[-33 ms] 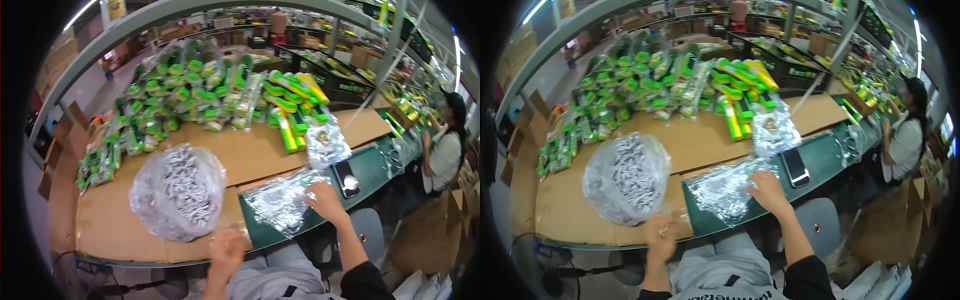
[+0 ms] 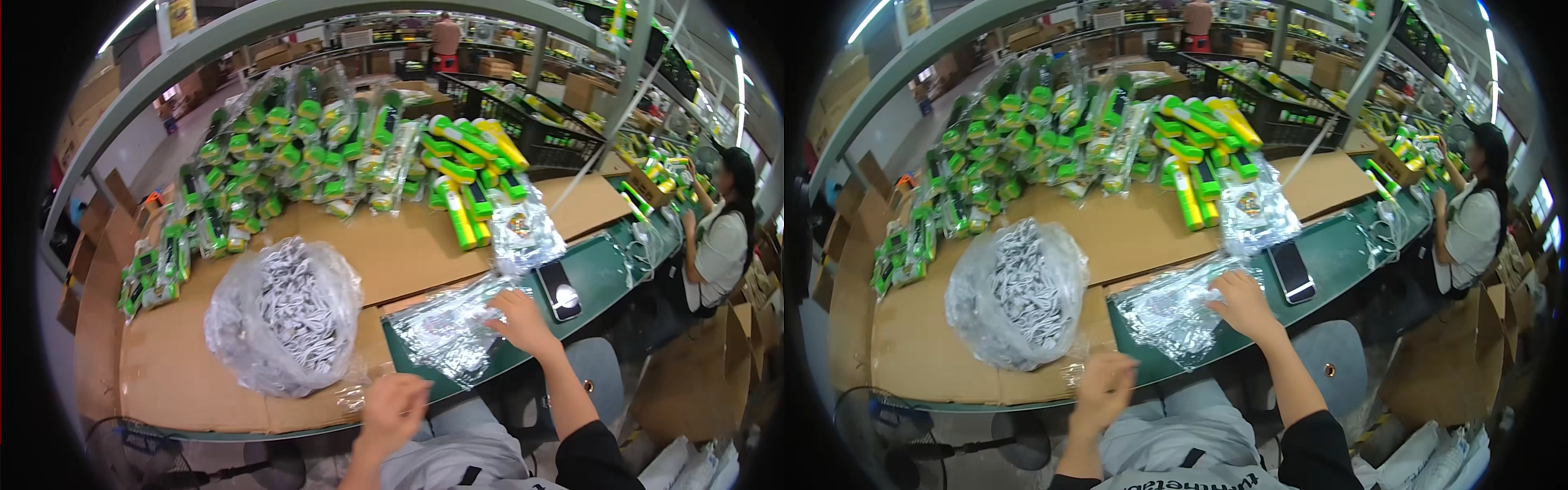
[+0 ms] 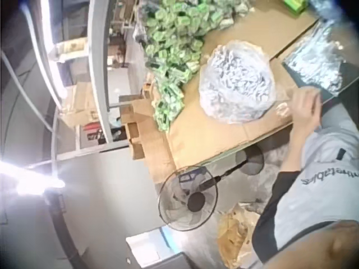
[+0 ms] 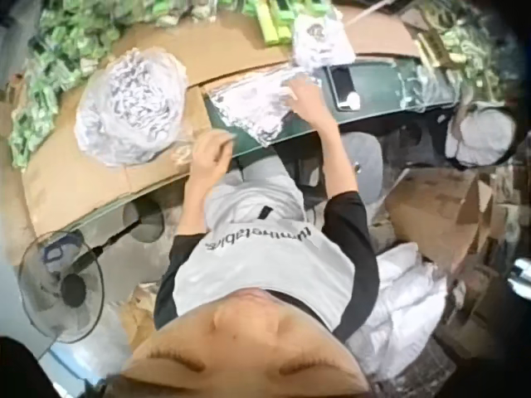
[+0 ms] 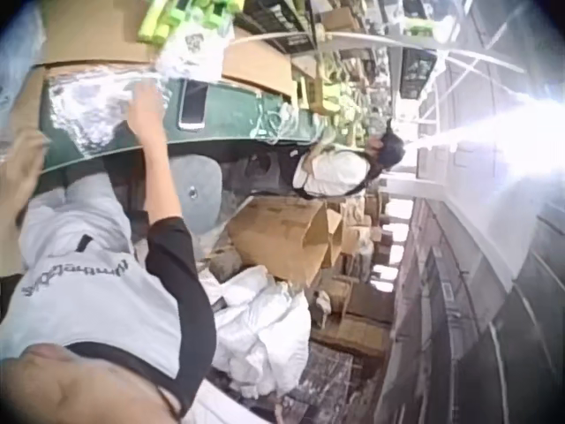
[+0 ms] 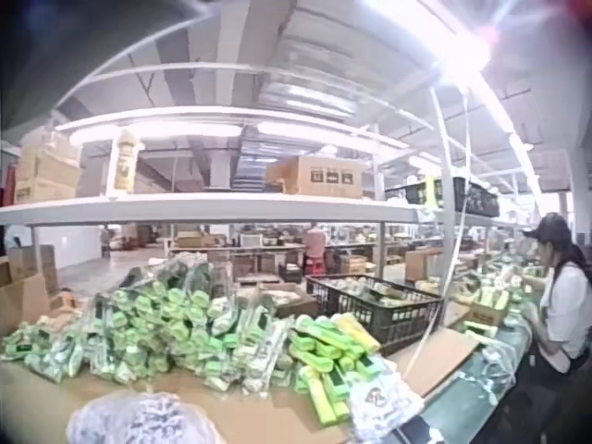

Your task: The person puts flashlights into plastic bags by hand, then organizes the bagged flashlights on an assembly line.

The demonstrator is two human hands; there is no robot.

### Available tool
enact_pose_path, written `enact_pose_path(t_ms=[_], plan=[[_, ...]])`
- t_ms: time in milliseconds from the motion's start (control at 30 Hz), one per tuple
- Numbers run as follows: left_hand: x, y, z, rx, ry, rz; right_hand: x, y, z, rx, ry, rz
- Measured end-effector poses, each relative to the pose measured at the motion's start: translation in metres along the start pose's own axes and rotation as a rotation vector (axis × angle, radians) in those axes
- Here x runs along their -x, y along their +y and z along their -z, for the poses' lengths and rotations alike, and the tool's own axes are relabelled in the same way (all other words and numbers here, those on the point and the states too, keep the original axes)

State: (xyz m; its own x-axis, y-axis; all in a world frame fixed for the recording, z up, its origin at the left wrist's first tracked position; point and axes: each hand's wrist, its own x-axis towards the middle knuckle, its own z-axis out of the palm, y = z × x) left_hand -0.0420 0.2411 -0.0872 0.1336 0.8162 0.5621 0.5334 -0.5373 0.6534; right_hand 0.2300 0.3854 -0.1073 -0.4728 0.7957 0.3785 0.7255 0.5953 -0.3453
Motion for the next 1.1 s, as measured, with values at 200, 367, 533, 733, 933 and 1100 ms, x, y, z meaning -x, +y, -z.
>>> enact_pose_path(t_ms=[200, 367, 533, 733, 933, 1100], plan=[[-0.024, -0.006, -0.113, -0.160, -0.260, -0.095, -0.029, 0.025, -0.022, 0.187, -0.205, 0.042], [-0.002, -0.021, -0.139, -0.518, -0.402, 0.042, -0.038, 0.015, -0.028, 0.199, -0.266, 0.027], [-0.008, -0.020, -0.139, -0.522, -0.420, 0.053, -0.050, 0.024, -0.036, 0.240, -0.152, 0.070], [-0.008, -0.023, -0.140, -0.522, -0.403, 0.057, -0.058, 0.020, -0.041, 0.083, -0.141, 0.101], [-0.009, -0.022, -0.142, -0.512, -0.369, 0.037, -0.060, 0.014, -0.035, 0.103, -0.125, 0.165], [-0.007, -0.023, -0.144, -0.519, -0.385, 0.055, -0.037, -0.003, -0.031, 0.214, 0.008, 0.276]])
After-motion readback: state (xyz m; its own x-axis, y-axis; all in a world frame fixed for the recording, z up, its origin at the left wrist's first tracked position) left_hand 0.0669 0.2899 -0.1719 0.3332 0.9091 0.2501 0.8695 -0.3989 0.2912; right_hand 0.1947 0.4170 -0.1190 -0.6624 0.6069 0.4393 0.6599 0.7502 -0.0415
